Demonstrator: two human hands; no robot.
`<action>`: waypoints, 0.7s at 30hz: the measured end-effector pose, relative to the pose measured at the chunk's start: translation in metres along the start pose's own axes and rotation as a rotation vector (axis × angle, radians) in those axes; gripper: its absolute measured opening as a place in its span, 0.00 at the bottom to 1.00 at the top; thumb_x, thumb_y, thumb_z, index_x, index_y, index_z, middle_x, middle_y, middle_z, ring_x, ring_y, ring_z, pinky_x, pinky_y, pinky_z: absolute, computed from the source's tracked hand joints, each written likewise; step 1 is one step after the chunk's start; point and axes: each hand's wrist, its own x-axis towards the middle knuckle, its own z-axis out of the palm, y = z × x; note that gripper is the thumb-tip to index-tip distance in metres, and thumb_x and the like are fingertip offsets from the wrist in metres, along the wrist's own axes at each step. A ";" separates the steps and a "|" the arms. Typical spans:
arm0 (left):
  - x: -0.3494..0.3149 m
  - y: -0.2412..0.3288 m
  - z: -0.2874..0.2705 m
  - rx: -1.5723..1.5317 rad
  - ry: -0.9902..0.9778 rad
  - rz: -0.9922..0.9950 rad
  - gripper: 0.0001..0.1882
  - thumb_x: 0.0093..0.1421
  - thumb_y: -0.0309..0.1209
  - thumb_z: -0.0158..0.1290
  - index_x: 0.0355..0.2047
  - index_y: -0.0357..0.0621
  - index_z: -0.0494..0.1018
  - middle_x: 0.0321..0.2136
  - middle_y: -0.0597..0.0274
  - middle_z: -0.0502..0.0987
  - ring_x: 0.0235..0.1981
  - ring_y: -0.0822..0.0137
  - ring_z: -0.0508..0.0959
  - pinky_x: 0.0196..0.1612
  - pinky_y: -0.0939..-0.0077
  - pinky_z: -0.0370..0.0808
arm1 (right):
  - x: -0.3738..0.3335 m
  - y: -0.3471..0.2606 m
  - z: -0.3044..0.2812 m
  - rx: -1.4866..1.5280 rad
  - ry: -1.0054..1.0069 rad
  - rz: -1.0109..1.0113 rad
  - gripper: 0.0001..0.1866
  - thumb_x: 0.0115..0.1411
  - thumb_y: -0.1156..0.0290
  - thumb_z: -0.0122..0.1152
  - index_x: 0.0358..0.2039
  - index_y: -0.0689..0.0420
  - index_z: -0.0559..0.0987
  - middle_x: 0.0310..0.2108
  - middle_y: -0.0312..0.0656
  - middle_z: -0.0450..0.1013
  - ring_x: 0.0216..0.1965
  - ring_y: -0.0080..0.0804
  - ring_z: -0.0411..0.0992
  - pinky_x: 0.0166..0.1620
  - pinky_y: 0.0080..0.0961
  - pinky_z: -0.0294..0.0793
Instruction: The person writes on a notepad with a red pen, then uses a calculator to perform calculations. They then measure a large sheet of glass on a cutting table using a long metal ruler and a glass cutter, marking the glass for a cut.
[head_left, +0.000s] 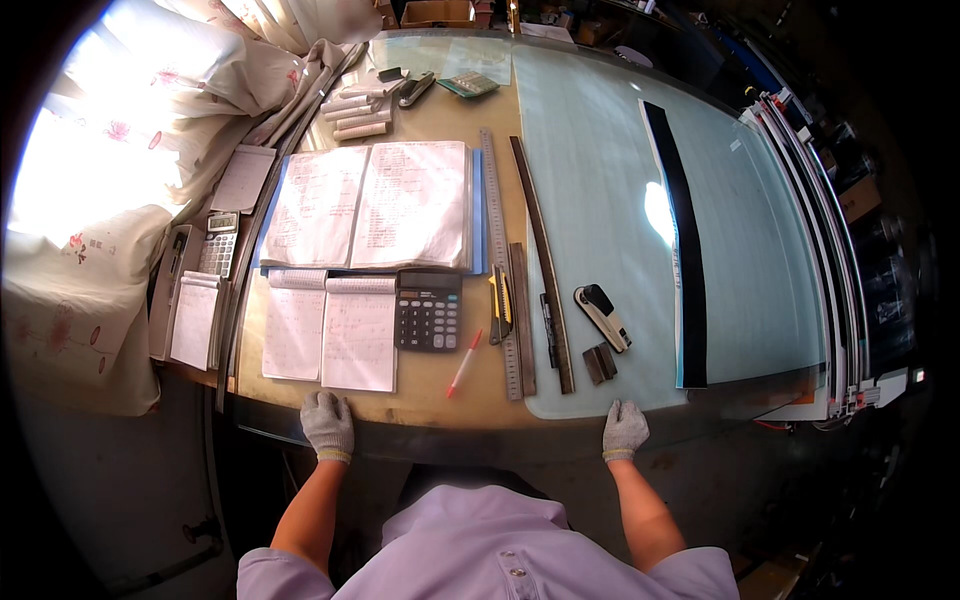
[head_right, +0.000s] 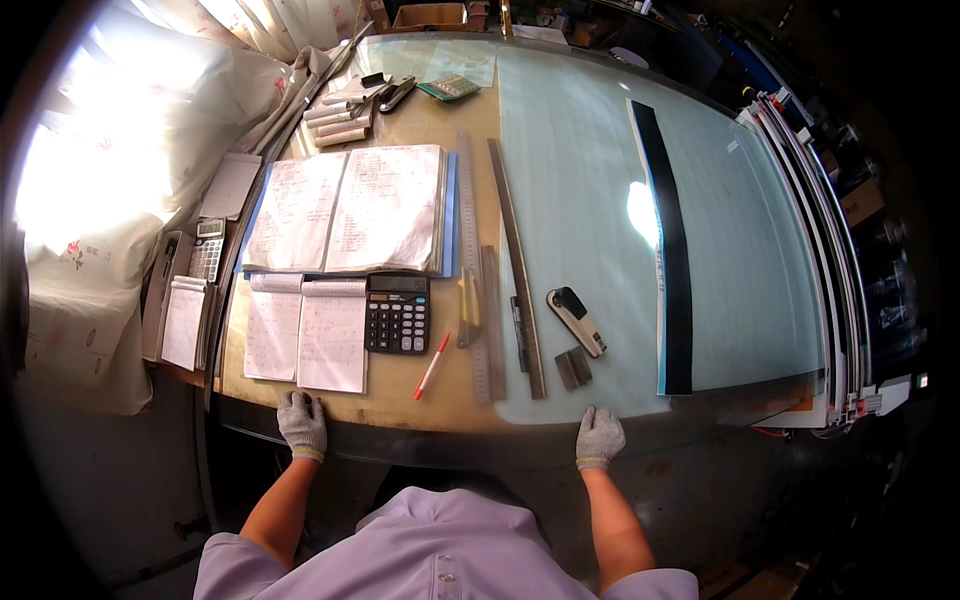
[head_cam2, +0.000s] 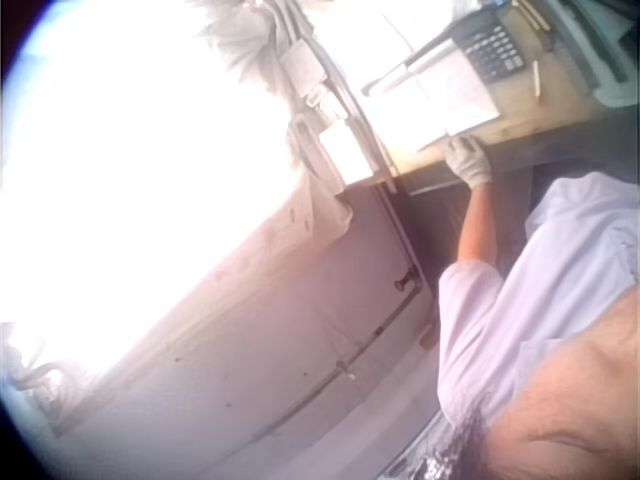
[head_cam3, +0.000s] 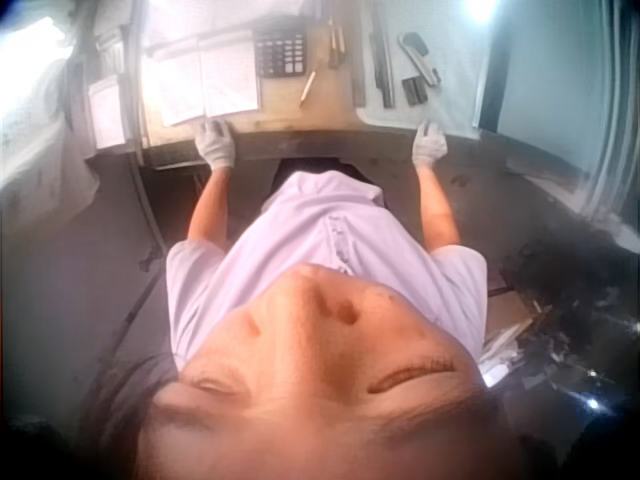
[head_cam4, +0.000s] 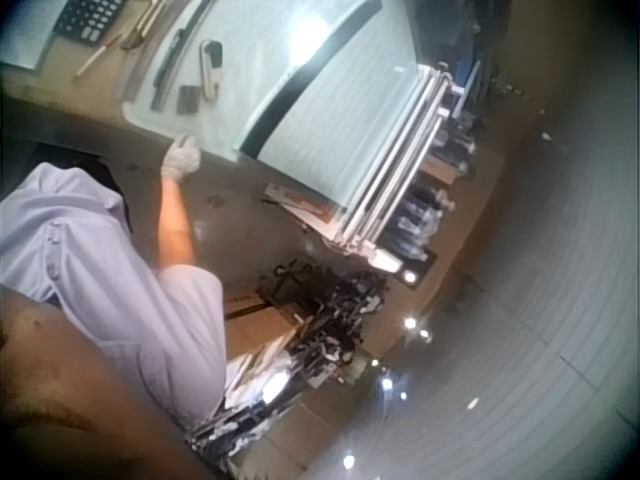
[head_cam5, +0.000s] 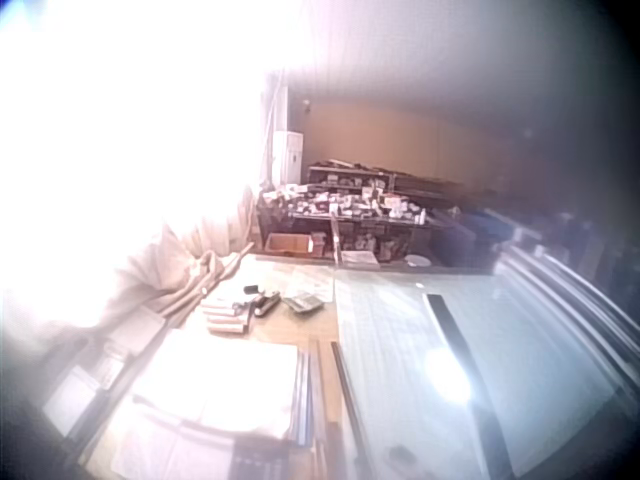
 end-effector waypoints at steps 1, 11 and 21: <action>0.000 0.001 0.000 0.001 0.003 -0.001 0.11 0.56 0.32 0.62 0.33 0.45 0.70 0.34 0.50 0.72 0.38 0.44 0.74 0.43 0.49 0.70 | 0.000 0.000 0.000 -0.006 0.006 -0.004 0.18 0.64 0.57 0.60 0.23 0.55 0.73 0.23 0.48 0.72 0.27 0.51 0.74 0.30 0.49 0.73; 0.000 0.000 0.000 0.001 0.014 0.020 0.11 0.56 0.32 0.62 0.32 0.44 0.70 0.34 0.50 0.73 0.38 0.44 0.74 0.43 0.49 0.70 | 0.001 0.000 0.000 0.001 -0.017 0.019 0.17 0.64 0.58 0.60 0.24 0.55 0.73 0.23 0.48 0.72 0.27 0.52 0.74 0.31 0.50 0.73; -0.001 0.002 -0.001 -0.009 0.006 0.004 0.11 0.56 0.31 0.62 0.32 0.44 0.70 0.34 0.49 0.73 0.38 0.44 0.74 0.42 0.49 0.70 | 0.000 0.002 0.001 0.002 -0.005 0.000 0.17 0.65 0.58 0.59 0.24 0.55 0.73 0.24 0.48 0.72 0.28 0.51 0.74 0.31 0.50 0.73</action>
